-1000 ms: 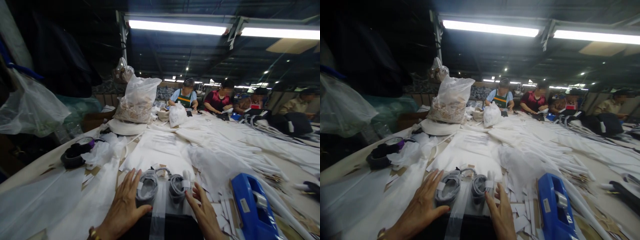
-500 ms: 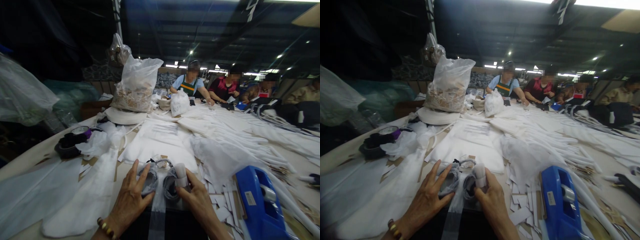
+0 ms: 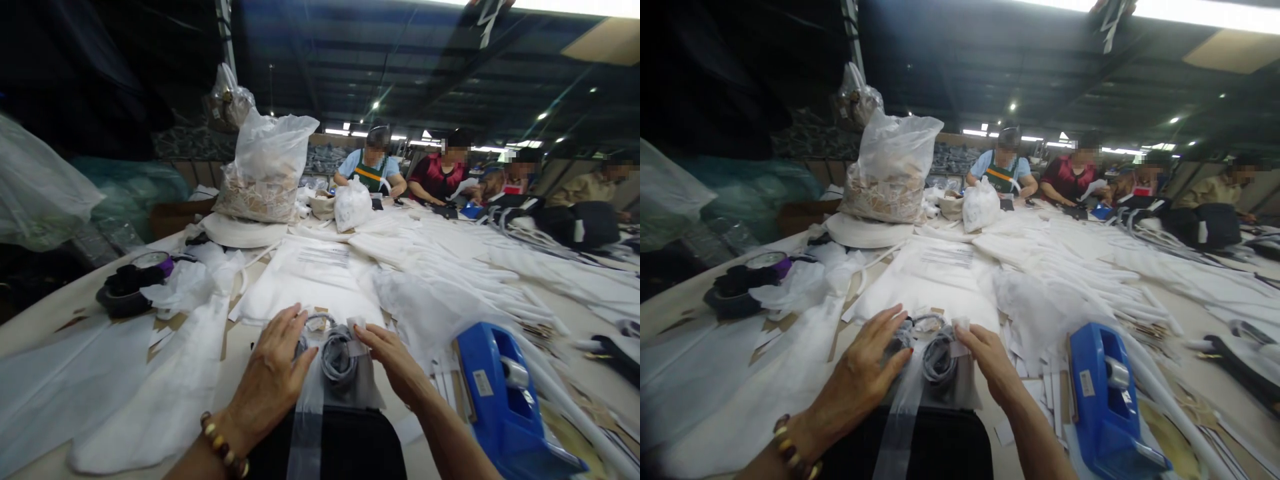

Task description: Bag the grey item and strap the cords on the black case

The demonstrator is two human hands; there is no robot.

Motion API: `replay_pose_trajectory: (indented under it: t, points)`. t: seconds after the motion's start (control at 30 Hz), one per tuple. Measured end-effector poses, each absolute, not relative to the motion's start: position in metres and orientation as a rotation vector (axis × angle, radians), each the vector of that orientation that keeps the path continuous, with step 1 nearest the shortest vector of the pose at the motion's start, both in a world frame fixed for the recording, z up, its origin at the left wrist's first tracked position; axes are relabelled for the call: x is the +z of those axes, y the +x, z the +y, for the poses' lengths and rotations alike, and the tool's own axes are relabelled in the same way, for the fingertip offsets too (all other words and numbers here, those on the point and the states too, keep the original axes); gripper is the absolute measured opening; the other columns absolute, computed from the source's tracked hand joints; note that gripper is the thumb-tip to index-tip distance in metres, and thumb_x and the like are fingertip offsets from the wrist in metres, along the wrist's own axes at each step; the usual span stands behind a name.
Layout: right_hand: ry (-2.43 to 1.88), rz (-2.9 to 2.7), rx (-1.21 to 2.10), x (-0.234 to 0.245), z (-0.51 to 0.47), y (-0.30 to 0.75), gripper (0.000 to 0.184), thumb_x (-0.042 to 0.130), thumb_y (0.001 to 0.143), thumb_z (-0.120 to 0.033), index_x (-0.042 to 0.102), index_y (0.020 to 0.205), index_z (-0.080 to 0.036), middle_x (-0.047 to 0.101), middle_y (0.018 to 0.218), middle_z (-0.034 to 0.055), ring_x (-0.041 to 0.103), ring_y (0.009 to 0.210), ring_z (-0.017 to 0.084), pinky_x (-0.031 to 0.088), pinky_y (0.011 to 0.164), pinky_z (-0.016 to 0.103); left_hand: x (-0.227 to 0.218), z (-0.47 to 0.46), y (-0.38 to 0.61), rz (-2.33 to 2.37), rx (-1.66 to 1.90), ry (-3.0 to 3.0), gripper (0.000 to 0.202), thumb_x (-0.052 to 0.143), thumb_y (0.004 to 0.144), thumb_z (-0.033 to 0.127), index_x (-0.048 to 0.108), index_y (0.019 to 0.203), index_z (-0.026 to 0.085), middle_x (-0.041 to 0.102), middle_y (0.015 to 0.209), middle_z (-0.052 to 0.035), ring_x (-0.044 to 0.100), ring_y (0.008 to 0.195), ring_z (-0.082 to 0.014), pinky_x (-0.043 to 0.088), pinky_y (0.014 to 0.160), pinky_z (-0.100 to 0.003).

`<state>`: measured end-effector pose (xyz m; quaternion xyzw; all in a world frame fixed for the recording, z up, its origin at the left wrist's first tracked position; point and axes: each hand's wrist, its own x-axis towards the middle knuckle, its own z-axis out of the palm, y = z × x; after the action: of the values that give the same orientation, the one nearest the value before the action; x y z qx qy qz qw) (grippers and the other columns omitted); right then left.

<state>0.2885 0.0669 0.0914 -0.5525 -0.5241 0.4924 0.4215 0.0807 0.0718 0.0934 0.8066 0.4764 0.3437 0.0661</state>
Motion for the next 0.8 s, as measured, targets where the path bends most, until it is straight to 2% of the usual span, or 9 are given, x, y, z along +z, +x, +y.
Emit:
replay_pose_trajectory:
  t: [0.07,0.2,0.3,0.4,0.53,0.63,0.8]
  points:
    - [-1.389,-1.316,1.235,0.092,0.077,0.289,0.039,0.052,0.075,-0.053,0.055,0.068,-0.015,0.051,0.064,-0.0021,0.045,0.061,0.012,0.033,0.057,0.024,0.099,0.078,0.106,1.368,0.925,2.322,0.037,0.044,0.082,0.026,0.050,0.117,0.014,0.051,0.124,-0.0108,0.044,0.118,-0.0214,0.035,0.103,-0.038]
    - [-1.383,-1.349,1.218,0.091,0.091,0.287,0.038,0.055,0.070,-0.054,0.053,0.070,-0.016,0.051,0.066,-0.0022,0.046,0.062,0.012,0.034,0.057,0.023,0.096,0.087,0.151,1.435,0.714,2.185,0.042,0.055,0.077,0.036,0.054,0.110,0.010,0.053,0.120,-0.0147,0.044,0.116,-0.0262,0.034,0.100,-0.040]
    - [-1.446,-1.403,1.174,0.093,0.095,0.289,0.038,0.054,0.069,-0.052,0.054,0.072,-0.014,0.051,0.066,-0.0013,0.046,0.063,0.012,0.034,0.057,0.024,0.094,0.087,0.167,1.481,0.682,2.151,0.037,0.053,0.078,0.038,0.057,0.104,0.012,0.059,0.107,-0.0125,0.049,0.107,-0.0273,0.041,0.089,-0.042]
    - [-1.537,-1.507,1.128,0.096,0.101,0.295,0.036,0.053,0.070,-0.050,0.055,0.069,-0.014,0.050,0.062,-0.0017,0.044,0.058,0.012,0.031,0.053,0.024,0.095,0.085,0.175,1.569,0.655,2.116,0.035,0.051,0.078,0.041,0.060,0.095,0.013,0.060,0.099,-0.0120,0.050,0.102,-0.0288,0.042,0.083,-0.043]
    - [-1.666,-1.669,0.979,0.098,0.109,0.298,0.035,0.052,0.075,-0.047,0.054,0.060,-0.016,0.050,0.059,-0.0006,0.043,0.060,0.013,0.029,0.055,0.025,0.094,0.082,0.184,1.709,0.631,2.096,0.036,0.050,0.077,0.041,0.061,0.097,0.013,0.058,0.100,-0.0139,0.048,0.103,-0.0317,0.041,0.081,-0.045]
    - [-1.746,-1.758,0.887,0.099,0.112,0.297,0.041,0.048,0.080,-0.048,0.048,0.051,-0.018,0.047,0.054,-0.0002,0.040,0.056,0.013,0.026,0.054,0.026,0.093,0.079,0.190,1.758,0.615,2.124,0.038,0.049,0.077,0.039,0.060,0.101,0.011,0.056,0.101,-0.0157,0.047,0.102,-0.0337,0.040,0.081,-0.049]
    - [-1.732,-1.888,0.901,0.105,0.113,0.300,0.046,0.043,0.082,-0.052,0.047,0.051,-0.019,0.047,0.053,-0.0005,0.040,0.054,0.013,0.024,0.053,0.026,0.096,0.079,0.195,1.785,0.522,2.192,0.043,0.045,0.080,0.043,0.061,0.098,0.007,0.057,0.101,-0.0187,0.048,0.101,-0.0361,0.039,0.082,-0.053]
